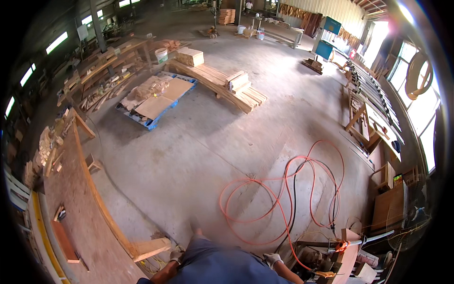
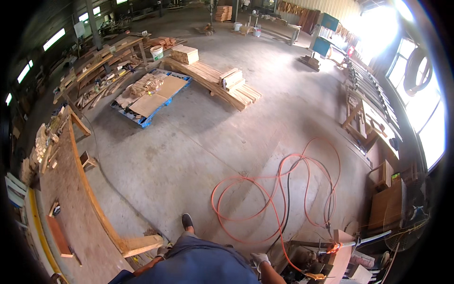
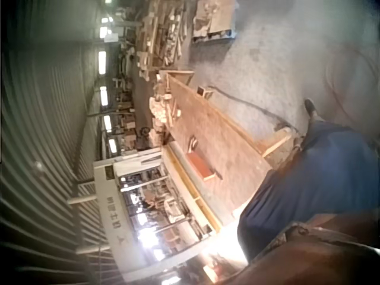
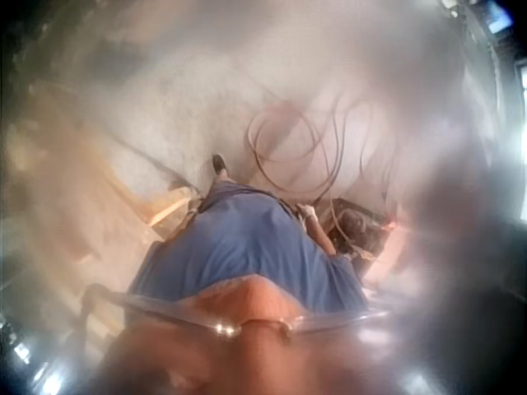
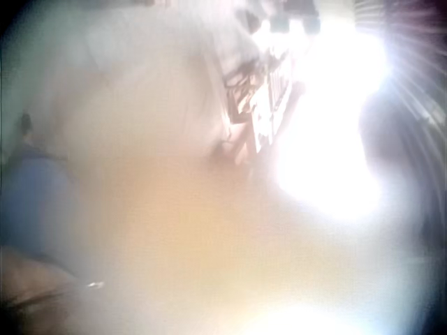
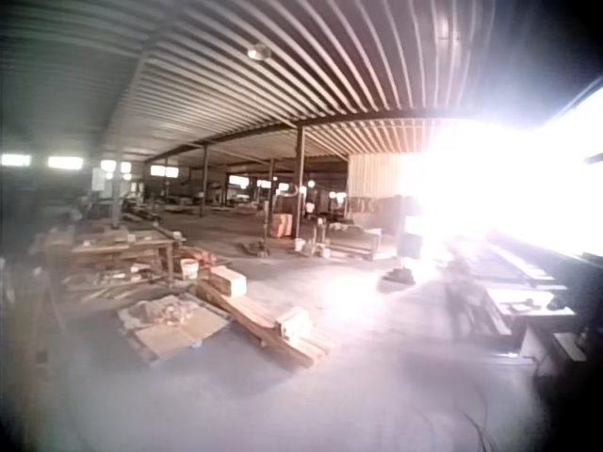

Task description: The person assembles wooden pallets by hand in a workshop. They pick up wooden slats and place them into a jig, then use a hammer to drive nails into the wood to secure the pieces. The person also moves around the workshop to retrieve materials and tools.

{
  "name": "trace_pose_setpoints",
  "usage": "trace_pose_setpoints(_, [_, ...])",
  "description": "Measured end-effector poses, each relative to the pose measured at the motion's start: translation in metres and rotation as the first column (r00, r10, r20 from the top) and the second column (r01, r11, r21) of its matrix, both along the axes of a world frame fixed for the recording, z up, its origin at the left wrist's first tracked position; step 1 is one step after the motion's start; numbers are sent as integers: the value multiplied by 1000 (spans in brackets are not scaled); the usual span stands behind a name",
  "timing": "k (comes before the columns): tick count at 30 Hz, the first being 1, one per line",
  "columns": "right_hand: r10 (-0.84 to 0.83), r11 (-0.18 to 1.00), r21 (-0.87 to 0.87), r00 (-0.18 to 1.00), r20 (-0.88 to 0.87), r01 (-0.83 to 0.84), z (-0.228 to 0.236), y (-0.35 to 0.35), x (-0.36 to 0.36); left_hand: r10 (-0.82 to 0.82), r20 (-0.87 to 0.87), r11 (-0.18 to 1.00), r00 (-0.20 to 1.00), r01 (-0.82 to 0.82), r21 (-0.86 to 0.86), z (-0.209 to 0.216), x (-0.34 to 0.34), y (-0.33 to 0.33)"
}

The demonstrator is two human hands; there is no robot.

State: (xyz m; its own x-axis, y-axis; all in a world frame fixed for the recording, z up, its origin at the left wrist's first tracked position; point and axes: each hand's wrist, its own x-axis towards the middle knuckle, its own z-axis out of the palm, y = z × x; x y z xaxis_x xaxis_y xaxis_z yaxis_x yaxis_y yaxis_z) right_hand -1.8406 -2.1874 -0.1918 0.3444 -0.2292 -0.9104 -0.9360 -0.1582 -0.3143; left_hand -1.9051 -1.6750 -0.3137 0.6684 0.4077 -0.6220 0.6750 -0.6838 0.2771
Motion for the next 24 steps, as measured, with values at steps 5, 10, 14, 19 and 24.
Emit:
trace_pose_setpoints(5, [71,997,-34,997,32,-70,17,50,48,-50,-126,997,991,58,58,17,71,32])
trace_pose_setpoints(10, [-12,1000,4,998,70,12,17,113,125,-717,-238,558,655,744,368,16,124,84])
trace_pose_setpoints(14, [165,986,-23,964,209,-164,36,168,187,-678,-119,626,725,655,423,30,148,122])
trace_pose_setpoints(19, [201,978,-3,930,307,-210,53,202,249,-292,182,955,939,275,113,9,141,151])
trace_pose_setpoints(24, [537,843,-52,832,139,-535,16,186,283,-682,-382,473,624,774,420,18,127,124])
